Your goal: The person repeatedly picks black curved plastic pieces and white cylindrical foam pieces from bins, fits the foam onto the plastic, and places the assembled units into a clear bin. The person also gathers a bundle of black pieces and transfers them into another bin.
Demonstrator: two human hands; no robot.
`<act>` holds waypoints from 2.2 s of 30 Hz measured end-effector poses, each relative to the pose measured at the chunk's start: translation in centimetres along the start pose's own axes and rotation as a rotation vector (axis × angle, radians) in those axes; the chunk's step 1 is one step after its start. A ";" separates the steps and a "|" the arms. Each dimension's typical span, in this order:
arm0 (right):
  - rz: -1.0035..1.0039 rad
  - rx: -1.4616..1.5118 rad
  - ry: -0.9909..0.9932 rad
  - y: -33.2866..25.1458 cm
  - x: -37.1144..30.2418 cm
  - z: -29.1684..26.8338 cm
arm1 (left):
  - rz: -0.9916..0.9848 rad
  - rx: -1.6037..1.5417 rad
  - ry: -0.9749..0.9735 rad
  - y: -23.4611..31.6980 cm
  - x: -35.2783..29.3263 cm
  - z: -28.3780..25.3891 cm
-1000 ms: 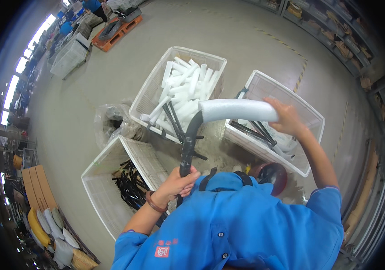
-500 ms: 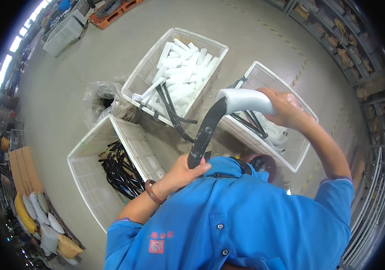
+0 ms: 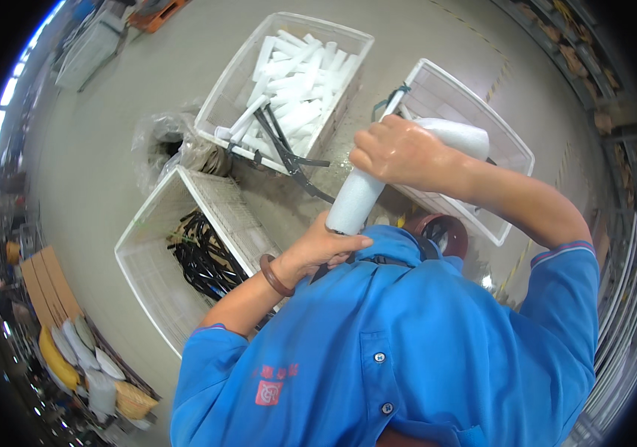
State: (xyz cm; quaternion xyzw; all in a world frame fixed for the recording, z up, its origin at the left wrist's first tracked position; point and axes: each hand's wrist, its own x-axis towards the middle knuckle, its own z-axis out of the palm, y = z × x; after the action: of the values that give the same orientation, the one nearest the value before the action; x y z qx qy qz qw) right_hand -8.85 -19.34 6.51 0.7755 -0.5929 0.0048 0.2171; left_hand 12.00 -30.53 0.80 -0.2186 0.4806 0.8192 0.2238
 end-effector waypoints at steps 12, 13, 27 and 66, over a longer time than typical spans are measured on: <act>0.354 0.271 0.214 -2.6 -11.5 11.2 | -0.157 0.614 -0.105 2.6 15.2 1.8; 0.465 0.286 0.123 -2.0 -14.6 12.3 | 0.056 0.817 -0.035 2.8 17.3 2.4; 1.525 0.124 -0.768 3.9 -60.8 13.6 | -0.098 0.131 0.633 -5.7 24.4 -5.2; 1.301 0.887 -0.014 -5.9 12.0 49.8 | -0.303 -0.652 1.115 -42.4 -6.9 -14.6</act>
State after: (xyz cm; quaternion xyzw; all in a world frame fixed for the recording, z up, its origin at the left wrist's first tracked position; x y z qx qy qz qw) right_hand -12.32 -46.21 -37.37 0.2870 -0.8718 0.3622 -0.1627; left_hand 44.14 -25.92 -30.92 -0.7316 0.2157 0.6463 -0.0233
